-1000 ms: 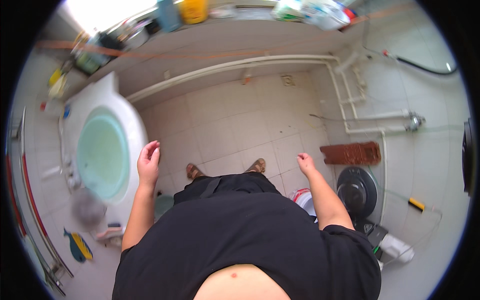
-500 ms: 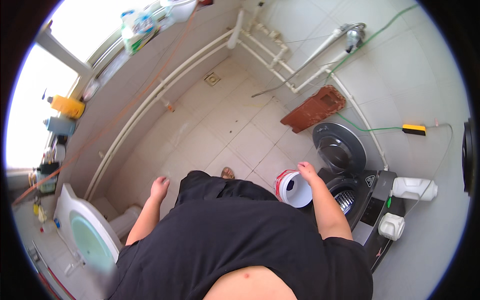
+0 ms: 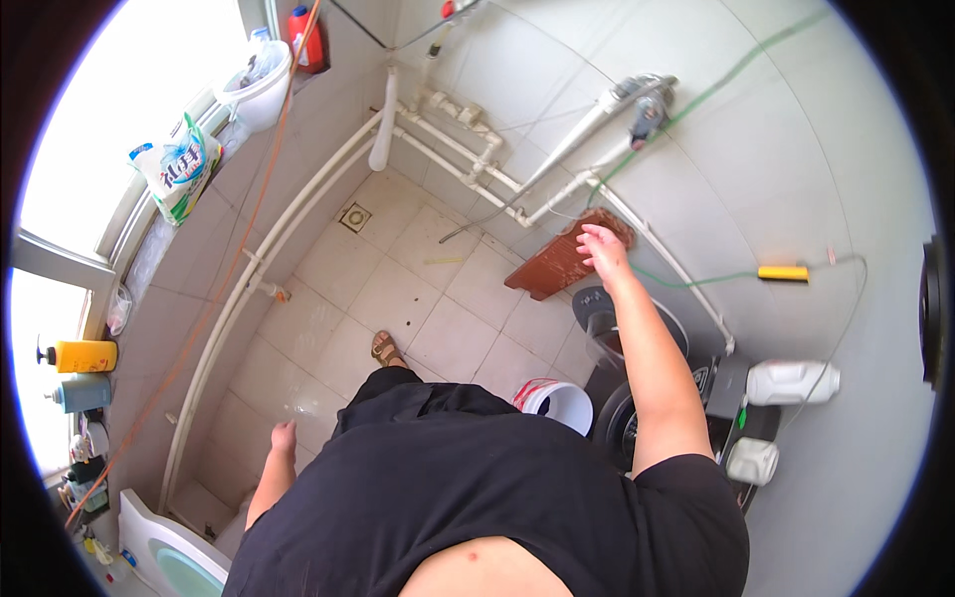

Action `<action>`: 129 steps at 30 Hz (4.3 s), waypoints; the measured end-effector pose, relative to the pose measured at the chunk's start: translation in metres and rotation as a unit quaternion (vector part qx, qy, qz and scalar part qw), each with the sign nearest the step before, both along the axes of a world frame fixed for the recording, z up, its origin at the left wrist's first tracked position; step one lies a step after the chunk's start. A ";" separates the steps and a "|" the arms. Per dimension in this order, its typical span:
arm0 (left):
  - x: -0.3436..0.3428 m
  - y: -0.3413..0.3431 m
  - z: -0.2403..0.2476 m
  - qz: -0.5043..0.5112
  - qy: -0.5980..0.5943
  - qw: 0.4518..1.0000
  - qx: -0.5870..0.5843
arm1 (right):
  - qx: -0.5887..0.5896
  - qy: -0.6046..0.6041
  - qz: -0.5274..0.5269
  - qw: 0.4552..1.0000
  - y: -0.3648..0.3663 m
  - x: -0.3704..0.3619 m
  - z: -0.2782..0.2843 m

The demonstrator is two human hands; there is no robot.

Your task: The person pours water from a basin into a sink, then uses a handheld shower hose to spray water onto the tiled floor. They move a bucket and scrub the floor with their hand while rinsing it with the hose, focusing on the area around the drain.

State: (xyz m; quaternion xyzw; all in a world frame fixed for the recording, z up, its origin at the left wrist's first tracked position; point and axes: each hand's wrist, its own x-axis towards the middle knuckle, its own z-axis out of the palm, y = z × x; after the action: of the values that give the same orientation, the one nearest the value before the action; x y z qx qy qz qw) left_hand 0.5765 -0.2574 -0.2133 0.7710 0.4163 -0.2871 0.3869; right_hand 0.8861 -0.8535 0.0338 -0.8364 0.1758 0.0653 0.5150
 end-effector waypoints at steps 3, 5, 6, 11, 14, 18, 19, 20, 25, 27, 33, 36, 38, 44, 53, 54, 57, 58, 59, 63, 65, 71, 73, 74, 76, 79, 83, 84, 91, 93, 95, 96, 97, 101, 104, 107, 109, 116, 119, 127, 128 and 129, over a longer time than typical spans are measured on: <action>0.050 -0.012 -0.005 -0.005 -0.045 0.998 -0.038 | -0.012 0.023 0.000 1.000 -0.005 0.053 -0.013; 0.077 -0.024 0.013 0.020 -0.106 0.993 -0.049 | 0.006 0.036 -0.020 0.999 -0.016 0.077 -0.030; 0.085 -0.020 0.013 0.005 -0.122 0.992 -0.043 | 0.036 0.033 -0.050 0.998 -0.017 0.090 -0.032; 0.087 0.002 0.009 0.144 -0.135 0.977 -0.076 | -0.021 -0.021 -0.112 0.993 -0.026 0.148 -0.020; 0.060 0.003 0.017 0.274 -0.087 0.954 -0.089 | -0.110 -0.046 0.013 0.993 -0.028 0.182 -0.016; -0.005 -0.031 0.015 0.408 -0.044 0.908 -0.081 | 0.088 0.064 -0.061 0.992 -0.018 0.230 -0.015; -0.025 -0.045 0.016 0.447 -0.040 0.891 -0.073 | 0.147 0.104 -0.118 0.977 -0.027 0.243 -0.025; -0.038 -0.064 0.021 0.467 -0.038 0.881 -0.063 | 0.203 0.149 -0.171 0.953 -0.042 0.260 -0.042; -0.118 -0.189 0.008 0.515 -0.050 0.856 -0.020 | 0.108 0.157 -0.088 0.978 -0.080 0.302 -0.113; -0.118 -0.237 0.034 0.485 -0.038 0.874 -0.004 | 0.136 0.131 -0.087 0.978 -0.113 0.346 -0.159; -0.184 -0.403 0.046 0.608 -0.057 0.792 0.003 | 0.199 0.187 0.169 0.947 0.007 0.260 -0.197; -0.202 -0.444 0.057 0.655 -0.062 0.753 -0.008 | 0.235 0.248 0.224 0.913 0.061 0.208 -0.216; -0.216 -0.457 0.065 0.695 -0.068 0.716 -0.009 | 0.253 0.254 0.265 0.895 0.110 0.152 -0.194; -0.263 -0.454 0.056 0.774 -0.123 0.621 -0.017 | 0.318 0.333 0.346 0.818 0.216 0.015 -0.167; -0.366 -0.353 0.094 0.745 -0.259 0.604 -0.113 | 0.413 0.420 0.301 0.750 0.334 -0.182 -0.105; -0.371 -0.333 0.108 0.728 -0.283 0.610 -0.131 | 0.426 0.432 0.310 0.732 0.346 -0.208 -0.102; -0.369 -0.280 0.130 0.648 -0.362 0.640 -0.199 | 0.457 0.476 0.330 0.675 0.376 -0.289 -0.079; -0.362 -0.262 0.144 0.623 -0.377 0.647 -0.226 | 0.463 0.493 0.340 0.653 0.384 -0.314 -0.073; -0.353 -0.244 0.157 0.597 -0.392 0.652 -0.253 | 0.478 0.501 0.355 0.628 0.388 -0.338 -0.065; -0.303 -0.174 0.179 0.585 -0.497 0.519 -0.378 | 0.478 0.499 0.396 0.604 0.388 -0.384 -0.057; -0.276 -0.147 0.189 0.615 -0.506 0.413 -0.442 | 0.453 0.508 0.417 0.603 0.378 -0.395 -0.053; -0.237 -0.131 0.168 0.682 -0.427 0.406 -0.433 | 0.418 0.564 0.321 0.636 0.370 -0.375 -0.064; -0.233 -0.135 0.167 0.638 -0.456 0.447 -0.430 | 0.356 0.578 0.260 0.687 0.366 -0.367 -0.068; -0.231 -0.131 0.173 0.618 -0.447 0.464 -0.451 | 0.351 0.594 0.249 0.679 0.364 -0.364 -0.065; -0.226 -0.121 0.185 0.601 -0.440 0.516 -0.422 | 0.325 0.599 0.263 0.682 0.372 -0.366 -0.057; -0.223 -0.105 0.195 0.584 -0.431 0.599 -0.339 | 0.198 0.637 0.342 0.662 0.393 -0.364 -0.036; -0.224 -0.095 0.162 0.515 -0.446 0.700 -0.216 | 0.181 0.522 0.620 0.558 0.434 -0.366 0.025; -0.219 -0.098 0.150 0.492 -0.458 0.709 -0.211 | 0.161 0.324 0.699 0.617 0.448 -0.369 0.017; -0.231 -0.089 0.169 0.240 -0.452 0.855 -0.083 | 0.137 0.360 0.647 0.658 0.524 -0.413 -0.033; -0.284 -0.071 0.185 0.203 -0.334 0.919 -0.046 | 0.146 0.339 0.615 0.696 0.527 -0.408 -0.052; -0.354 -0.063 0.156 0.241 -0.223 0.945 -0.001 | 0.098 0.351 0.600 0.712 0.527 -0.394 -0.069; -0.393 -0.058 0.143 0.247 -0.133 0.957 0.068 | 0.077 0.355 0.586 0.724 0.522 -0.386 -0.071; -0.432 -0.046 0.146 0.237 -0.004 0.968 0.079 | 0.043 0.338 0.577 0.742 0.517 -0.383 -0.071; -0.629 0.011 0.090 0.554 0.095 0.808 0.175 | -0.042 0.270 0.571 0.774 0.489 -0.385 -0.078; -0.743 0.069 0.072 0.635 0.093 0.712 0.287 | -0.097 0.206 0.593 0.772 0.473 -0.411 -0.086; -0.783 0.121 0.086 0.698 0.039 0.687 0.196 | -0.151 0.147 0.595 0.775 0.465 -0.443 -0.079; -0.803 0.141 0.078 0.747 0.027 0.645 0.158 | -0.176 0.139 0.585 0.780 0.464 -0.474 -0.076; -0.857 0.167 0.026 0.198 0.252 0.887 0.332 | -0.277 0.062 0.638 0.716 0.461 -0.568 -0.069; -0.826 0.149 0.099 0.023 0.171 0.925 0.338 | -0.294 0.066 0.632 0.713 0.452 -0.580 -0.073; -0.811 0.163 0.131 0.340 0.257 0.891 0.156 | -0.340 0.065 0.618 0.706 0.425 -0.592 -0.080; -0.816 0.172 0.127 0.346 0.276 0.894 0.063 | -0.340 0.053 0.618 0.707 0.419 -0.593 -0.083; -0.820 0.172 0.121 0.269 0.262 0.920 0.109 | -0.345 0.058 0.611 0.710 0.415 -0.597 -0.081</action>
State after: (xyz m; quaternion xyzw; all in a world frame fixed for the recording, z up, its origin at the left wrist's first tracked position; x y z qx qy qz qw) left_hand -0.2439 -0.0858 -0.0923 0.5650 0.7231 -0.3167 0.2399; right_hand 0.2889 -0.4382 -0.0476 -0.8750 -0.3342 0.3492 0.0271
